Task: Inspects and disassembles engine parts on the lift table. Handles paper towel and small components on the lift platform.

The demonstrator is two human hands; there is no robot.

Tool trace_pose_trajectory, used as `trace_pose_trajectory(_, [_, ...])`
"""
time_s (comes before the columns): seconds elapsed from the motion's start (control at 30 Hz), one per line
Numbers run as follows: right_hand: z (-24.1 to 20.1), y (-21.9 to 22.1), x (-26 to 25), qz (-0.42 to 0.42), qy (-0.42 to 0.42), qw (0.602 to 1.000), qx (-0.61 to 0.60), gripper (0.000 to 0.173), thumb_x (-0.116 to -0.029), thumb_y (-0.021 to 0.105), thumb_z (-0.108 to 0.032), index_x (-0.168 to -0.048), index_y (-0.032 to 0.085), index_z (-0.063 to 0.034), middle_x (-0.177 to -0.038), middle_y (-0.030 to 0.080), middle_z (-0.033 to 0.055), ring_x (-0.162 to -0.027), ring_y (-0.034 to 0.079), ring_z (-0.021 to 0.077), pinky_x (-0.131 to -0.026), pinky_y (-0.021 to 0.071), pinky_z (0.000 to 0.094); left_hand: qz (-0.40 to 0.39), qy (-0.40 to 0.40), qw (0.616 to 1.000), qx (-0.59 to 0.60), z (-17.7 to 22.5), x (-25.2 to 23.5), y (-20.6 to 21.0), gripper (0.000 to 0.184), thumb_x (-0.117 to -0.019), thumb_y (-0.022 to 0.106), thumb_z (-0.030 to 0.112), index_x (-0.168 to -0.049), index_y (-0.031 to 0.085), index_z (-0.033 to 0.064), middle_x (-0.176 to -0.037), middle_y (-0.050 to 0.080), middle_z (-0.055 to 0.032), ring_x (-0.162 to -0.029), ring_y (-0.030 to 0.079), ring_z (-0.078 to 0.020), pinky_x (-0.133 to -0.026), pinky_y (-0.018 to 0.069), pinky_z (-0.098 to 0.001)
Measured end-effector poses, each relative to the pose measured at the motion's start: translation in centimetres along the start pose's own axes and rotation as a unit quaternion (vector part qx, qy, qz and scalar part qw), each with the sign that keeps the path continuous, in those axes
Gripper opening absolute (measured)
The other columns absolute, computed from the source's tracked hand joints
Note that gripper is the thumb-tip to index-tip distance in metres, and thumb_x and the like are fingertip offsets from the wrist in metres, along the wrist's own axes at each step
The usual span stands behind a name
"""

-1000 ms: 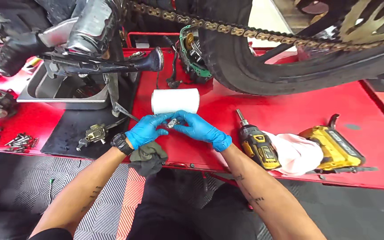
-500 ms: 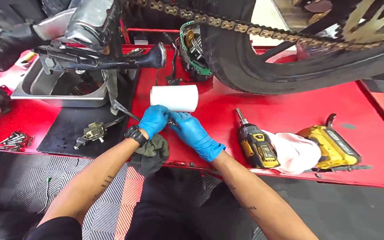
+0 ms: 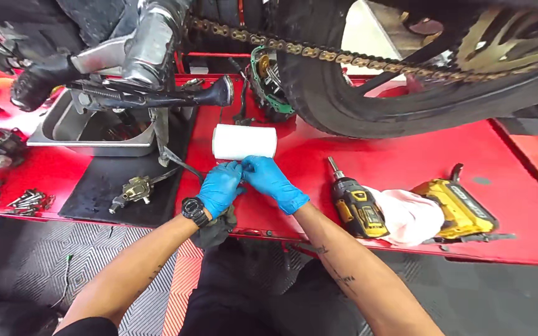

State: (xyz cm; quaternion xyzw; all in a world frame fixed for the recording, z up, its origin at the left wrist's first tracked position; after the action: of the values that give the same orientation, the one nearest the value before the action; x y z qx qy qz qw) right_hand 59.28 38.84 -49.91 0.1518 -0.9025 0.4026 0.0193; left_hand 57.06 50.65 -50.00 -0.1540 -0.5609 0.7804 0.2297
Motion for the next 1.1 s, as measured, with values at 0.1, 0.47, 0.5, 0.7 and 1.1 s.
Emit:
trace_pose_trajectory(0.1, [-2.0,-0.9,1.7,-0.004,-0.042,0.992,0.118,0.028,-0.101,0.059,-0.024,-0.111,0.072,-0.0019,-0.106,0.072,0.0188,-0.107,0.067,0.0355,-0.096,0.0497,0.0565,0.003,0.012,0.999,-0.034,0.2,-0.1,-0.1,0.046,-0.1,0.061,0.033,-0.131,0.063,-0.0007,-0.132,0.064,-0.0219,-0.13,0.056,-0.0405,-0.109,0.0433,-0.0567])
trace_pose_trajectory(0.47, [-3.4,-3.9,-3.7,-0.016,-0.102,0.941,0.323,0.12,-0.0667,0.091,-0.035,-0.165,0.021,-0.0267,-0.137,0.053,0.03,-0.116,0.057,0.0514,-0.083,0.0482,0.0686,-0.073,0.042,0.994,-0.074,1.5,-0.6,0.3,0.041,-0.1045,0.045,0.023,-0.132,0.057,-0.0057,-0.127,0.061,-0.029,-0.123,0.058,-0.0459,-0.099,0.0493,-0.0596])
trace_pose_trajectory(0.5, [-3.4,-3.9,-3.6,-0.016,-0.099,0.942,0.321,0.121,-0.0667,0.09,-0.035,-0.165,0.021,-0.0276,-0.135,0.054,0.0299,-0.114,0.058,0.0512,-0.081,0.049,0.0679,-0.085,0.049,0.993,-0.069,1.4,-0.6,0.1,0.041,-0.1049,0.044,0.023,-0.132,0.057,-0.0052,-0.127,0.061,-0.0286,-0.123,0.059,-0.0456,-0.099,0.0491,-0.0596])
trace_pose_trajectory(0.7, [-2.5,-4.3,0.0,-0.013,-0.085,0.948,0.307,0.125,-0.0615,0.093,-0.039,-0.163,0.023,-0.0186,-0.134,0.055,0.0282,-0.117,0.057,0.0496,-0.083,0.0492,0.0666,-0.103,0.129,0.986,-0.012,2.9,0.9,-0.7,0.039,-0.1057,0.042,0.024,-0.125,0.06,-0.005,-0.116,0.066,-0.0261,-0.113,0.065,-0.0419,-0.095,0.0508,-0.0581])
trace_pose_trajectory(1.1, [-2.9,-2.3,3.1,0.091,-0.09,0.934,0.334,0.099,-0.07,0.086,-0.023,-0.157,0.039,-0.0191,-0.128,0.06,0.0255,-0.107,0.061,0.0486,-0.078,0.0483,0.0657,-0.204,-0.002,0.973,0.111,4.4,0.8,-1.7,0.044,-0.1076,0.035,0.029,-0.105,0.066,-0.0015,-0.095,0.067,-0.0188,-0.093,0.066,-0.0319,-0.085,0.0507,-0.0542])
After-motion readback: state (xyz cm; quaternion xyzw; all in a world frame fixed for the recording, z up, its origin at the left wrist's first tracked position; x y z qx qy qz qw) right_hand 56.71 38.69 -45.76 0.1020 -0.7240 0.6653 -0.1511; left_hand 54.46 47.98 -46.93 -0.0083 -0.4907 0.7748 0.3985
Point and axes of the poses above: each hand's wrist, its own x-axis away from the middle knuckle, its own y-axis out of the palm, z = x × y, the point moved 6 cm from there along -x, towards the middle knuckle
